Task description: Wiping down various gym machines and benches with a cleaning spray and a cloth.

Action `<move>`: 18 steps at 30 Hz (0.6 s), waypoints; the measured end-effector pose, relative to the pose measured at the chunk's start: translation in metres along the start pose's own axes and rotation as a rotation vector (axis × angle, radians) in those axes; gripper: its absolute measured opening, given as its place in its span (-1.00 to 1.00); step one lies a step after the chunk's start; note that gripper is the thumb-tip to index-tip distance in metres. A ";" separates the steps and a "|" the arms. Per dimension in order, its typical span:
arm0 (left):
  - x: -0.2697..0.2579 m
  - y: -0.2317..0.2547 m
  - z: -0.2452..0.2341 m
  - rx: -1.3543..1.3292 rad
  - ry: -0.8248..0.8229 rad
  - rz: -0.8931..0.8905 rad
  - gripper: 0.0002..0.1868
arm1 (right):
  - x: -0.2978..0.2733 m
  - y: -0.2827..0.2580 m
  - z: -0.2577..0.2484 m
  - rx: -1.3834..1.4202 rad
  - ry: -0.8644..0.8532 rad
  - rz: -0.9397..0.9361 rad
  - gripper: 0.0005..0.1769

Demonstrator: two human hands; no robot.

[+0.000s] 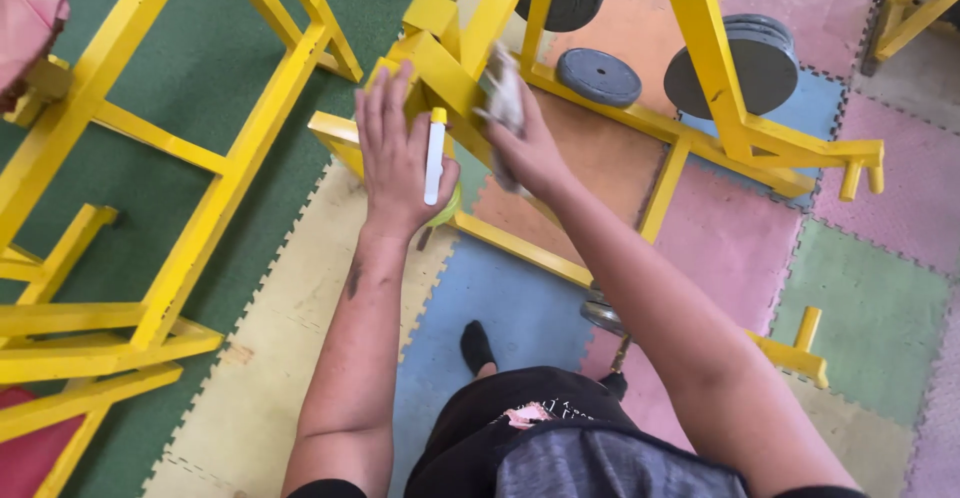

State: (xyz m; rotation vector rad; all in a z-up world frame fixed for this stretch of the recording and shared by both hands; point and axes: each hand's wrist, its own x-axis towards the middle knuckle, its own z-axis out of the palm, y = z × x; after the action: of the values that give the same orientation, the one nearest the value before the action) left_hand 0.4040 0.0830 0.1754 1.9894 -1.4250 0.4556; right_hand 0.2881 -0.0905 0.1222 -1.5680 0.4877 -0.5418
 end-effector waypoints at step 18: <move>0.002 -0.061 0.014 -0.094 -0.057 0.048 -0.49 | -0.063 0.177 -0.052 -0.464 0.373 0.106 -0.34</move>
State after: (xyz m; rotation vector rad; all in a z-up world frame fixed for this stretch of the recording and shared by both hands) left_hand 0.4603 0.0851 0.1485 1.9108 -1.5046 0.3489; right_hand 0.2090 -0.1057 -0.0555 -1.8715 1.0321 -0.6759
